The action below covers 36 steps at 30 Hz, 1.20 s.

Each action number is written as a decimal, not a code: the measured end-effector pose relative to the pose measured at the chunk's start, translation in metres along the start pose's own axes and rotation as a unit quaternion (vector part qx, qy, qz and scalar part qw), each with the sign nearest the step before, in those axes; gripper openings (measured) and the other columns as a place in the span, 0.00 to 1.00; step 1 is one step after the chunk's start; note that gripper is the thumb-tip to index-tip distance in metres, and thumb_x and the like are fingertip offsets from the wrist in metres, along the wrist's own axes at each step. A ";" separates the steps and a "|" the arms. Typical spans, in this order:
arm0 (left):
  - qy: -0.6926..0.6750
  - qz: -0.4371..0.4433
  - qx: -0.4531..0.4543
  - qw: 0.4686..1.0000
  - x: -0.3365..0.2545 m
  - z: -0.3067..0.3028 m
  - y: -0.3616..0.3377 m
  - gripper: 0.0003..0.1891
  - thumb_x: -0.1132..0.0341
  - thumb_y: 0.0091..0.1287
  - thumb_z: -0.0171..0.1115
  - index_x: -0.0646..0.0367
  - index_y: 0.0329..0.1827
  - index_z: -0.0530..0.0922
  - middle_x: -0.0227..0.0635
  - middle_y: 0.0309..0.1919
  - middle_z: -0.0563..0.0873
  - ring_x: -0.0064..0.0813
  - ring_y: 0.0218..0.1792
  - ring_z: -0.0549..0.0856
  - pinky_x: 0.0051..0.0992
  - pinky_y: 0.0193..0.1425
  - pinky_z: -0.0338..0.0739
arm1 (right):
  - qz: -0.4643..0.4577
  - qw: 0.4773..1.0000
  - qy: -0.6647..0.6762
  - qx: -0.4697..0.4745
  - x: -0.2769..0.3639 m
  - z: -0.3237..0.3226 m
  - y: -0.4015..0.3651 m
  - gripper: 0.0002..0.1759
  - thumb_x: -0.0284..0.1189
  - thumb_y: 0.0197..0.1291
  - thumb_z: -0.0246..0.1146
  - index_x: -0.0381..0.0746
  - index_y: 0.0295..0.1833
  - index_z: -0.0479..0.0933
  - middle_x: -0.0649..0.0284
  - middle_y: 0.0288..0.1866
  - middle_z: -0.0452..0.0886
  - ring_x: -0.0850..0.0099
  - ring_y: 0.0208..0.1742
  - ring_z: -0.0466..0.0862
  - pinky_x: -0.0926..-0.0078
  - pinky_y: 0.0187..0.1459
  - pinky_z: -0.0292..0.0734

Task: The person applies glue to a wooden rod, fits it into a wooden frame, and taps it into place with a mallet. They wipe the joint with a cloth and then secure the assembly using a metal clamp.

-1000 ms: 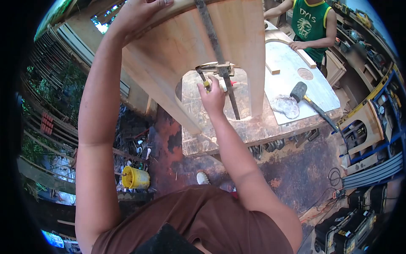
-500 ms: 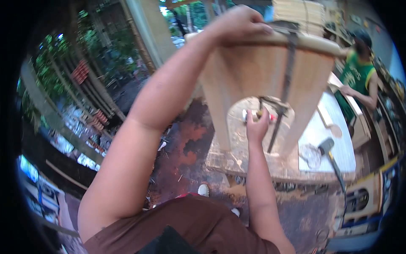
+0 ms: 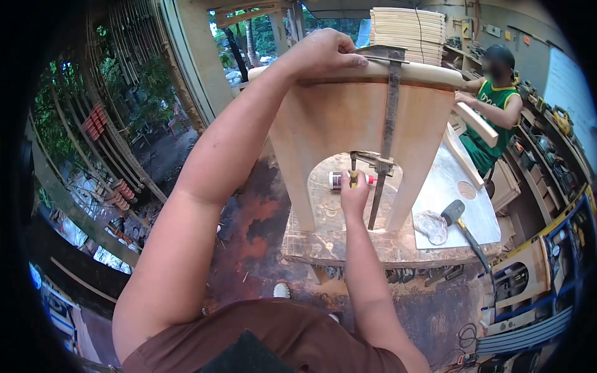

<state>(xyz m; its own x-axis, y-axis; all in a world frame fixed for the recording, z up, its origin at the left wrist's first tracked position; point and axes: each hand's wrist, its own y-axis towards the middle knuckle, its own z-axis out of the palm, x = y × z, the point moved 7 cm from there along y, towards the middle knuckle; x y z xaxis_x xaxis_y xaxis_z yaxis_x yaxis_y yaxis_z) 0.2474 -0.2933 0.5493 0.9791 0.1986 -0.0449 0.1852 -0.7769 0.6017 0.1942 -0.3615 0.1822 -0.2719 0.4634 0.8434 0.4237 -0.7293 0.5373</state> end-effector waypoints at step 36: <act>0.050 -0.011 0.057 0.997 -0.040 -0.021 -0.034 0.26 0.44 0.64 0.64 0.62 0.44 0.87 0.54 0.37 0.89 0.42 0.42 0.90 0.39 0.49 0.81 | -0.002 0.998 -0.046 -0.046 0.001 0.006 0.006 0.22 0.40 0.56 0.74 0.37 0.47 0.77 0.56 0.35 0.83 0.61 0.34 0.82 0.65 0.38 0.76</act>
<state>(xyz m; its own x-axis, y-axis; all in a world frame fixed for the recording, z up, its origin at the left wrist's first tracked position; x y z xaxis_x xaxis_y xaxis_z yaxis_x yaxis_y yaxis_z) 0.2000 -0.2621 0.5477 0.9623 0.2707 0.0251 0.2211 -0.8332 0.5069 0.2020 -0.3628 0.1861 -0.1912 0.5069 0.8405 0.3402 -0.7690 0.5412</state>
